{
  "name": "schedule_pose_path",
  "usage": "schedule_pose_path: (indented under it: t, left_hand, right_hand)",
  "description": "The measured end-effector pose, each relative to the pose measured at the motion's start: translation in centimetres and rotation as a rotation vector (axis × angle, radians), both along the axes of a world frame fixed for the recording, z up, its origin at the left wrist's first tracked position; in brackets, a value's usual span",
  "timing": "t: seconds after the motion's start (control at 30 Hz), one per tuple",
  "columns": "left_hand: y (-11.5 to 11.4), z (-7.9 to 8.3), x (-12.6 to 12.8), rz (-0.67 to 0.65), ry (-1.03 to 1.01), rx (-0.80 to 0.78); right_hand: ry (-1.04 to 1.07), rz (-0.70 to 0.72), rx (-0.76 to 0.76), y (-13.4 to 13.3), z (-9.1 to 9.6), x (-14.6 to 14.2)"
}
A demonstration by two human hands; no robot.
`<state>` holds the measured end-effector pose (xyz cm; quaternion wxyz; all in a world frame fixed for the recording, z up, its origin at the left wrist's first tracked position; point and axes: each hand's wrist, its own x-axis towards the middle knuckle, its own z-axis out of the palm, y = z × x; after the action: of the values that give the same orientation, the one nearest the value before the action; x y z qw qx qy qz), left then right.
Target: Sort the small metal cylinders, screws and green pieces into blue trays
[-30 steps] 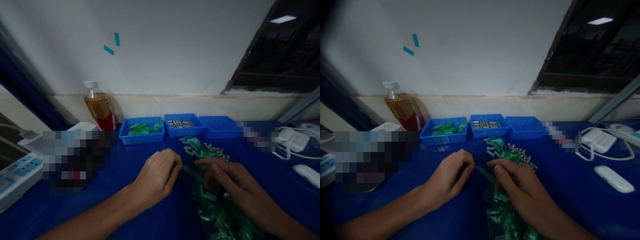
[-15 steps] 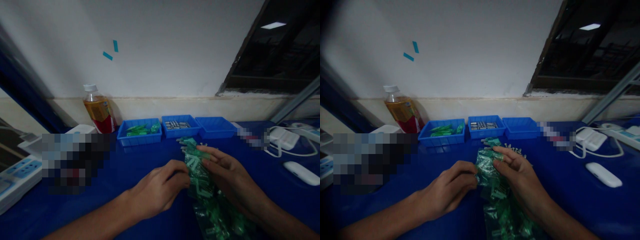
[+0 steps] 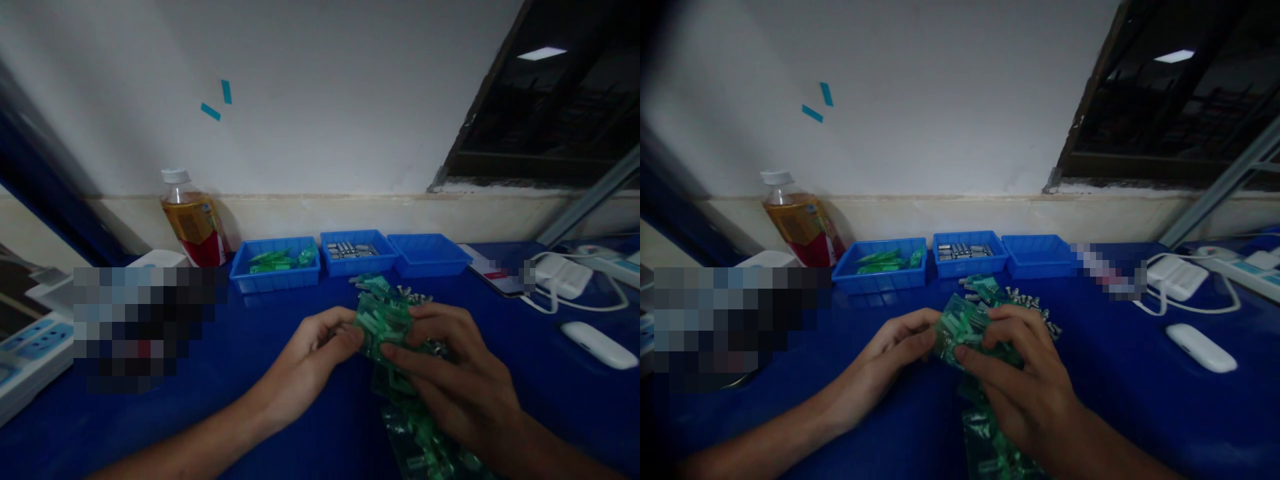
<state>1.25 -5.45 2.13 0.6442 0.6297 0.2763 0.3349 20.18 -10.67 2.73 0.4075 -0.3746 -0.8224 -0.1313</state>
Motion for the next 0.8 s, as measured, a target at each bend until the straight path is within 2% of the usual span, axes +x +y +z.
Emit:
schedule_pose_path:
  t: [0.1,0.2,0.27,0.37,0.4,0.47,0.53,0.6,0.67,0.73,0.8]
  left_hand:
    - [0.2,-0.4,0.5,0.050,-0.002,-0.064]
    - [1.1,0.0,0.4,0.138,0.089,0.034]
    - [2.3,1.1,-0.5,0.243,0.191,0.248]
    - [5.2,3.3,-3.4,0.481,0.507,0.754]
    - [6.3,4.0,-4.6,0.568,0.605,0.871]
    - [8.4,4.8,-6.8,0.669,0.815,0.952]
    - [10.2,5.0,-8.5,0.725,1.044,1.013]
    - [11.5,4.6,-9.4,0.693,1.272,1.019]
    - [12.5,4.1,-9.6,0.584,1.476,0.937]
    - [13.1,3.7,-9.3,0.499,1.610,0.843]
    - [13.1,3.6,-8.7,0.467,1.666,0.822]
  right_hand:
    - [-0.048,-0.003,0.024,0.3,-0.5,0.2]
    - [-0.077,-0.009,-0.038,0.5,-1.0,0.2]
    - [-0.075,-0.024,-0.101,0.5,-1.1,0.0]
    - [-0.054,-0.028,-0.132,0.5,-0.7,0.0]
    - [-0.053,-0.028,-0.128,0.5,-0.5,0.2]
    - [-0.060,-0.045,-0.118,0.7,0.1,0.8]
    - [-0.087,-0.075,-0.137,1.2,0.5,1.8]
    - [-0.113,-0.117,-0.180,2.0,0.7,3.1]
    - [-0.130,-0.177,-0.251,2.9,0.6,4.7]
    - [-0.128,-0.251,-0.336,4.0,0.2,6.2]
    - [-0.131,-0.313,-0.431,4.9,-0.4,7.5]
